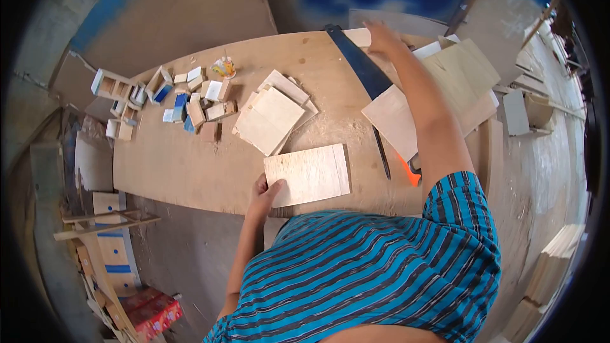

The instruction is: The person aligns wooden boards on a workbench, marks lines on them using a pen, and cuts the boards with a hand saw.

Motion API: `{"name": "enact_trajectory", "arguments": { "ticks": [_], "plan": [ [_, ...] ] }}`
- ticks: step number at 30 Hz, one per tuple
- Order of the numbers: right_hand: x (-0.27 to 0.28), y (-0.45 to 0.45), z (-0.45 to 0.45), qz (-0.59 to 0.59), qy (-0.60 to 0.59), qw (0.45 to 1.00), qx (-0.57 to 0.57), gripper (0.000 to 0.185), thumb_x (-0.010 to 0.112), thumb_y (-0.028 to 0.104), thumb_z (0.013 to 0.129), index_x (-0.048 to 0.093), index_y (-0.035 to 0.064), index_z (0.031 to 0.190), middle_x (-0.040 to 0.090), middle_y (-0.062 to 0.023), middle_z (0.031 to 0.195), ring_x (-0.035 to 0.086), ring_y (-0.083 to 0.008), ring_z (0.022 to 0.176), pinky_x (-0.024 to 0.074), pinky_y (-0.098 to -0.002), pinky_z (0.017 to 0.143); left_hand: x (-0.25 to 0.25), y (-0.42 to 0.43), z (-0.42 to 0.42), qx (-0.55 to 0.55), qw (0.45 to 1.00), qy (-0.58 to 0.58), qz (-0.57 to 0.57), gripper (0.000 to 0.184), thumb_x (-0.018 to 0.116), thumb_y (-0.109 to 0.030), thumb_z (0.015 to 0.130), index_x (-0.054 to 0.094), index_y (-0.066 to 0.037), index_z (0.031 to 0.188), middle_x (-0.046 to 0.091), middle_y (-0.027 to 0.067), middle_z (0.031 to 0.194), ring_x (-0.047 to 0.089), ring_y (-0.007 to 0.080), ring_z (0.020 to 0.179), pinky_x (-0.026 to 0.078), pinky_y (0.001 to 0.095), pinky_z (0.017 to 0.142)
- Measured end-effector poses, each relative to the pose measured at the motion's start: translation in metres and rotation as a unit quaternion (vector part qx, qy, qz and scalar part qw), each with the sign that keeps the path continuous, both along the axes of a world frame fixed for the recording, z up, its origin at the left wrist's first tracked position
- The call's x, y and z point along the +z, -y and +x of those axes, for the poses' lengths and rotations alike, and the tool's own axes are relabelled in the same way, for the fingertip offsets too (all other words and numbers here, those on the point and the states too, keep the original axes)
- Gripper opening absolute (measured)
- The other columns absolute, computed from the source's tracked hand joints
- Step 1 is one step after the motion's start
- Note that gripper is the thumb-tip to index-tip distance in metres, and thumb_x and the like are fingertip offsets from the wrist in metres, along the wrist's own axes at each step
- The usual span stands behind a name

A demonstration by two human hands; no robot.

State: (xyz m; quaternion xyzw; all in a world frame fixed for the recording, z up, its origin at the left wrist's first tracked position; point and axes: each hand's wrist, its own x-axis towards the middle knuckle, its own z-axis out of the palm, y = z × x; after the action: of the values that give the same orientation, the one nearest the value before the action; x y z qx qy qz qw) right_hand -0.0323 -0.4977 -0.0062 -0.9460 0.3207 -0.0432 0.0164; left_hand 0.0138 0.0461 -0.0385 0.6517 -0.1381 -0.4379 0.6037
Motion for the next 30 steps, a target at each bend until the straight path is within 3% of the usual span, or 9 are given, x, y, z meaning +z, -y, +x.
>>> {"name": "enact_trajectory", "arguments": {
  "ticks": [5, 11, 14, 19, 23, 26, 28, 29, 30],
  "plan": [
    [-0.005, 0.04, 0.02, 0.138, -0.083, 0.987, 0.023, 0.096, 0.091, 0.026, 0.049, 0.052, 0.0067, 0.135, 0.048, -0.0198, 0.141, 0.047, -0.0373, 0.128, 0.0401, -0.0416, 0.106, 0.01, 0.003, -0.006, 0.007, 1.0, 0.026, -0.003, 0.037, 0.061, -0.012, 0.092, 0.054, 0.002, 0.126, 0.064, 0.0058, 0.115, 0.059, 0.0114, 0.101, 0.045, 0.0266, 0.09],
    [0.03, 0.011, -0.003, -0.006, -0.048, 0.996, 0.069, 0.075, 0.091, 0.032, 0.049, 0.067, 0.0074, 0.115, 0.062, -0.0184, 0.119, 0.058, -0.0354, 0.11, 0.0479, -0.0426, 0.093, 0.015, 0.002, -0.007, 0.006, 1.0, -0.002, -0.003, 0.04, 0.058, -0.017, 0.094, 0.052, 0.001, 0.13, 0.063, 0.0058, 0.118, 0.058, 0.0127, 0.105, 0.043, 0.0277, 0.093],
    [0.026, 0.011, -0.02, 0.01, 0.024, 0.997, 0.069, 0.055, 0.088, 0.032, 0.052, 0.067, 0.0064, 0.096, 0.065, -0.0152, 0.103, 0.062, -0.0333, 0.094, 0.0496, -0.0431, 0.082, 0.016, 0.003, -0.007, 0.02, 1.0, -0.02, 0.007, 0.039, 0.054, -0.016, 0.095, 0.052, 0.0, 0.13, 0.064, 0.0059, 0.118, 0.059, 0.013, 0.105, 0.042, 0.0276, 0.093],
    [0.017, 0.006, -0.042, 0.107, 0.097, 0.988, 0.049, 0.036, 0.082, 0.029, 0.065, 0.061, 0.0066, 0.084, 0.065, -0.0116, 0.082, 0.063, -0.0308, 0.078, 0.0487, -0.042, 0.07, 0.015, 0.001, -0.004, 0.02, 0.998, -0.066, 0.004, 0.038, 0.052, -0.016, 0.095, 0.054, 0.0, 0.129, 0.064, 0.0068, 0.117, 0.06, 0.0132, 0.104, 0.045, 0.0275, 0.091],
    [0.052, -0.044, -0.061, -0.008, 0.118, 0.99, -0.08, 0.026, 0.075, 0.024, 0.076, 0.06, 0.0056, 0.087, 0.067, -0.015, 0.085, 0.063, -0.0336, 0.079, 0.0476, -0.0443, 0.07, 0.013, -0.002, 0.002, -0.013, 0.993, -0.118, -0.016, 0.039, 0.048, -0.013, 0.095, 0.052, 0.002, 0.13, 0.064, 0.0103, 0.12, 0.061, 0.0163, 0.107, 0.046, 0.0297, 0.094],
    [0.069, -0.077, -0.086, 0.058, 0.214, 0.972, -0.079, 0.024, 0.073, 0.021, 0.079, 0.061, 0.0059, 0.094, 0.067, -0.0109, 0.081, 0.065, -0.0252, 0.079, 0.0493, -0.0385, 0.07, 0.021, 0.002, 0.005, -0.031, 0.988, -0.147, -0.033, 0.042, 0.045, -0.01, 0.095, 0.046, 0.005, 0.134, 0.062, 0.0143, 0.124, 0.061, 0.0207, 0.111, 0.044, 0.0318, 0.099],
    [0.032, -0.098, -0.097, 0.357, 0.367, 0.859, 0.002, 0.029, 0.074, 0.018, 0.08, 0.061, 0.0071, 0.104, 0.066, -0.0037, 0.08, 0.064, -0.0142, 0.078, 0.0503, -0.0316, 0.066, 0.015, 0.003, 0.007, -0.055, 0.978, -0.195, -0.053, 0.04, 0.046, -0.013, 0.097, 0.046, 0.002, 0.134, 0.063, 0.0119, 0.123, 0.061, 0.0196, 0.109, 0.046, 0.0329, 0.097],
    [0.051, -0.145, -0.104, 0.491, 0.355, 0.794, -0.044, 0.036, 0.074, 0.014, 0.08, 0.059, 0.0087, 0.112, 0.064, 0.0015, 0.079, 0.06, -0.0074, 0.075, 0.0496, -0.0265, 0.06, 0.012, 0.003, 0.008, -0.066, 0.971, -0.221, -0.062, 0.04, 0.047, -0.014, 0.097, 0.047, 0.0, 0.134, 0.063, 0.0108, 0.122, 0.062, 0.019, 0.109, 0.047, 0.0334, 0.096],
    [0.046, -0.175, -0.108, 0.569, 0.338, 0.749, 0.011, 0.035, 0.074, 0.013, 0.08, 0.059, 0.0107, 0.112, 0.064, 0.0019, 0.08, 0.059, -0.0075, 0.069, 0.048, -0.0259, 0.055, 0.01, 0.004, 0.008, -0.093, 0.971, -0.216, -0.045, 0.039, 0.047, -0.016, 0.098, 0.047, -0.001, 0.134, 0.062, 0.0094, 0.123, 0.062, 0.0183, 0.108, 0.048, 0.0337, 0.094]
  ]
}}
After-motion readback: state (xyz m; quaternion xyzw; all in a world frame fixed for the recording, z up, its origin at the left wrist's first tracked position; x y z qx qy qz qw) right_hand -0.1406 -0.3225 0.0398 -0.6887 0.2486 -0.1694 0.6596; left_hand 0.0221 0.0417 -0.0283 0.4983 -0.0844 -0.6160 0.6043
